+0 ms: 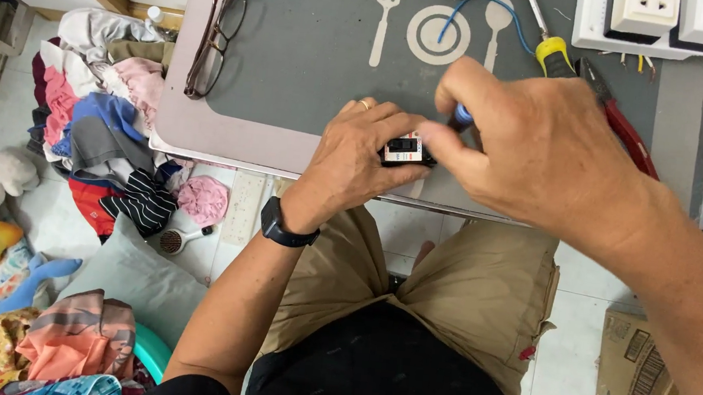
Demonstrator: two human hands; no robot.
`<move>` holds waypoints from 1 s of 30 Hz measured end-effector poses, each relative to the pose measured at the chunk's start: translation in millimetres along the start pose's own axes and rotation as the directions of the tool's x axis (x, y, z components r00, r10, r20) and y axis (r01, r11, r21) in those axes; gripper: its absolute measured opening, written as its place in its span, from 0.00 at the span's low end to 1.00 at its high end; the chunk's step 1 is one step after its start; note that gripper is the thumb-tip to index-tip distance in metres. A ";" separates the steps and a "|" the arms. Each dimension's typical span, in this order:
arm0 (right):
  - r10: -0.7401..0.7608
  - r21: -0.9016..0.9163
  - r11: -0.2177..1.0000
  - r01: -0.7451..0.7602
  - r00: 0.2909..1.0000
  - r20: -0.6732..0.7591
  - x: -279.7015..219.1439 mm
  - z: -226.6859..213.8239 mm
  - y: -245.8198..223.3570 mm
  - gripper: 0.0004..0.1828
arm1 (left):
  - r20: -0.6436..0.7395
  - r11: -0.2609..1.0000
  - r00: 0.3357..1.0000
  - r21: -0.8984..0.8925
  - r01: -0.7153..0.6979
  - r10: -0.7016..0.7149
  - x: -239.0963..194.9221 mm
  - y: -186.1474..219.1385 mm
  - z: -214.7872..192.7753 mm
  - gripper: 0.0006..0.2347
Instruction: The person uses a blue screwdriver and a yellow screwdriver to tighten screws on a small black electrical component placed on a gray mat. The person switches between the two tools to adjust the component.
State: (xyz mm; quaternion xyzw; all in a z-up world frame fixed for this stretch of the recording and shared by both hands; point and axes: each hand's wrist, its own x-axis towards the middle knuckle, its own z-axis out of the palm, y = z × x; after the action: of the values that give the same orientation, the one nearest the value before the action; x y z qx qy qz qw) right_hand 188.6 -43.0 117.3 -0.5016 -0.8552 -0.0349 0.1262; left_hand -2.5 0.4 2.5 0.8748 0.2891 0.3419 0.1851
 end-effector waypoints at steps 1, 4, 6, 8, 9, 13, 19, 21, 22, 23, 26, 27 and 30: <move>0.001 0.000 1.000 -0.001 1.000 -0.001 -1.3 2.4 1.4 0.17 | 0.001 1.000 1.000 0.000 -0.001 0.001 -0.4 -1.2 0.5 0.16; -0.017 -0.019 1.000 0.016 0.998 -0.063 -4.9 3.3 2.9 0.08 | 0.009 1.000 1.000 0.007 0.004 -0.004 -1.8 -3.1 2.2 0.19; -0.021 0.188 0.982 0.019 1.000 0.007 -4.1 -5.1 1.2 0.09 | -0.001 1.000 1.000 0.018 -0.003 0.003 -1.7 -3.5 2.2 0.19; -0.029 0.130 0.991 0.036 0.998 -0.060 -5.6 1.6 3.2 0.09 | 0.004 1.000 1.000 0.013 0.004 -0.004 -1.3 -2.7 0.9 0.18; -0.036 0.066 0.997 0.045 0.991 -0.128 -7.2 4.7 5.0 0.09 | 0.009 1.000 1.000 0.005 0.003 -0.003 0.3 -2.4 1.1 0.18; -0.035 -0.102 0.995 0.017 0.984 -0.175 -9.1 9.1 7.3 0.12 | 0.025 1.000 1.000 0.006 0.006 -0.006 0.0 -1.1 0.3 0.19; -0.044 0.126 0.990 0.058 0.993 -0.109 -5.4 7.0 4.2 0.17 | 0.013 1.000 1.000 -0.016 0.006 -0.006 0.7 -2.2 0.4 0.17; -0.067 -0.025 0.998 0.062 0.966 -0.251 -6.8 18.6 11.8 0.15 | 0.030 1.000 1.000 0.007 0.004 -0.005 1.2 -2.6 1.1 0.17; -0.063 -0.025 0.998 0.058 0.966 -0.251 -2.8 16.6 9.8 0.15 | 0.033 1.000 0.999 0.005 0.003 -0.003 1.1 -2.2 1.5 0.17; -0.120 0.060 0.989 0.136 0.968 -0.219 1.7 14.6 7.5 0.05 | 0.025 1.000 1.000 -0.012 0.001 0.000 1.0 -1.9 1.1 0.17; -0.303 0.143 0.931 0.335 0.930 -0.205 9.4 9.1 7.4 0.07 | 0.016 1.000 1.000 -0.017 0.001 -0.001 0.5 -2.3 2.3 0.16; -0.424 0.139 0.878 0.458 0.879 -0.216 11.6 7.7 8.1 0.08 | 0.014 1.000 1.000 -0.006 0.008 -0.008 -0.4 -2.7 2.7 0.17; -0.443 0.275 0.849 0.451 0.891 -0.095 11.4 -4.1 17.9 0.09 | 0.043 0.999 0.998 0.014 0.044 -0.045 -0.7 -4.3 2.9 0.21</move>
State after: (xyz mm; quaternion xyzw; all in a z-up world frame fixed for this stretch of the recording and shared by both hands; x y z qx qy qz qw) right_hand 199.6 -25.2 122.9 -0.2644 -0.9421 0.0553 0.1987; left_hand -2.4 2.9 -2.1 0.8765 0.3066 0.3169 0.1931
